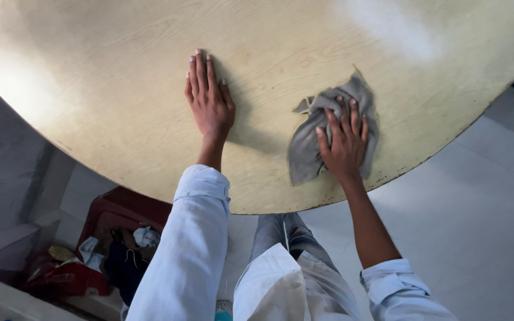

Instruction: The person wipes the surface of a large, round, light-colored wooden table using a grey cloth. A spray bottle is visible on the table but is not used during the clip. The person moves the cloth in circular and back-and-forth motions across the table surface.

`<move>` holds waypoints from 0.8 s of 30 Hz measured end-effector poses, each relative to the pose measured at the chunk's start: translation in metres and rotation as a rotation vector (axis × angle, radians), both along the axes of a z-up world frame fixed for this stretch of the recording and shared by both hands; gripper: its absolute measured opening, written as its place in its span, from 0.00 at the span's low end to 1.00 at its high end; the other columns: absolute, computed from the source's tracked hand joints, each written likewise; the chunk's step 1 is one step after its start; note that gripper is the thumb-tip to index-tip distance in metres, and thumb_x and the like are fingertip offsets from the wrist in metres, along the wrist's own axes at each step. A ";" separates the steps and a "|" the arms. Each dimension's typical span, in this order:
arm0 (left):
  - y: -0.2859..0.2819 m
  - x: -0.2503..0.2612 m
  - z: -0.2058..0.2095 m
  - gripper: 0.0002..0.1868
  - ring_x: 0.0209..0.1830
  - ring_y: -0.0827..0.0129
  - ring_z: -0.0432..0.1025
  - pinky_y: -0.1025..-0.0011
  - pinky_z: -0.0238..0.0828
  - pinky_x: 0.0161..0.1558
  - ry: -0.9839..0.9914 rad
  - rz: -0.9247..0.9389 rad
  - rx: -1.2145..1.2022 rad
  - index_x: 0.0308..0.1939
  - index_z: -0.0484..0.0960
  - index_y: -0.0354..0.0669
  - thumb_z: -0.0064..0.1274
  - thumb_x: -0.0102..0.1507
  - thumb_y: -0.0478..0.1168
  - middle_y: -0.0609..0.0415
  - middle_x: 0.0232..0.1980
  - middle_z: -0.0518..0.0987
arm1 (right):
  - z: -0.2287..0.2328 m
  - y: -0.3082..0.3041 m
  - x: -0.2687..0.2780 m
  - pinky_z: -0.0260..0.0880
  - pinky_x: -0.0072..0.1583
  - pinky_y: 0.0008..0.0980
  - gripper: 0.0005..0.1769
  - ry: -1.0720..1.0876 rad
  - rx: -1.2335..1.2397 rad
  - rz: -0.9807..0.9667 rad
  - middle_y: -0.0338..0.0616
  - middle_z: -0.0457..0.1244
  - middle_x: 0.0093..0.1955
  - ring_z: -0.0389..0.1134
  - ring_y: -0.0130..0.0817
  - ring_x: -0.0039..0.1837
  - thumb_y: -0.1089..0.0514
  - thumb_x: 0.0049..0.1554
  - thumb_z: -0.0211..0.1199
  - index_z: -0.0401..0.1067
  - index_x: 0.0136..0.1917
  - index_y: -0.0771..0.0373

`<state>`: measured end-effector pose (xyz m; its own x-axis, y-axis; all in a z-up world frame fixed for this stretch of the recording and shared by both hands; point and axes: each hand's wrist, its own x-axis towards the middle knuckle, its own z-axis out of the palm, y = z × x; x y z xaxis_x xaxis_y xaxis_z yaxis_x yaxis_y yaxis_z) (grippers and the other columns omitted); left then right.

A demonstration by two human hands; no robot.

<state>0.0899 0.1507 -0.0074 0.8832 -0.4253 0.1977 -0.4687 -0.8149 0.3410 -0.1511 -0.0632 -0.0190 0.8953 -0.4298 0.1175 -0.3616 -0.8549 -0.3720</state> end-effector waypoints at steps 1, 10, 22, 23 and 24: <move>0.001 -0.001 -0.001 0.30 0.87 0.57 0.45 0.57 0.39 0.83 0.006 0.004 0.004 0.80 0.59 0.39 0.40 0.74 0.41 0.48 0.85 0.52 | 0.000 -0.005 0.007 0.41 0.80 0.63 0.28 -0.001 -0.009 0.010 0.49 0.50 0.86 0.44 0.53 0.87 0.43 0.70 0.52 0.67 0.78 0.57; -0.002 0.001 0.007 0.31 0.87 0.60 0.44 0.58 0.39 0.82 0.056 0.033 -0.002 0.80 0.59 0.40 0.40 0.72 0.41 0.50 0.85 0.52 | 0.014 -0.041 0.126 0.36 0.81 0.63 0.30 0.021 -0.022 0.090 0.51 0.43 0.89 0.36 0.55 0.88 0.46 0.72 0.51 0.60 0.84 0.56; -0.003 0.001 0.008 0.31 0.87 0.62 0.46 0.59 0.40 0.83 0.079 0.048 -0.038 0.80 0.58 0.42 0.40 0.73 0.42 0.52 0.85 0.52 | 0.013 -0.026 0.264 0.35 0.83 0.61 0.30 -0.026 -0.070 0.249 0.55 0.41 0.89 0.35 0.57 0.88 0.48 0.76 0.52 0.57 0.87 0.56; -0.003 0.002 0.008 0.31 0.87 0.62 0.46 0.59 0.40 0.83 0.082 0.047 -0.038 0.80 0.58 0.41 0.40 0.73 0.42 0.52 0.85 0.52 | 0.012 -0.024 0.275 0.35 0.83 0.61 0.30 -0.046 -0.068 0.264 0.57 0.42 0.88 0.36 0.59 0.88 0.48 0.76 0.52 0.57 0.87 0.57; -0.002 0.001 0.007 0.31 0.87 0.62 0.46 0.59 0.40 0.83 0.087 0.046 -0.036 0.80 0.59 0.41 0.40 0.73 0.41 0.51 0.85 0.52 | 0.009 -0.021 0.283 0.36 0.82 0.61 0.30 -0.065 -0.065 0.278 0.59 0.44 0.88 0.37 0.60 0.87 0.48 0.76 0.52 0.57 0.87 0.58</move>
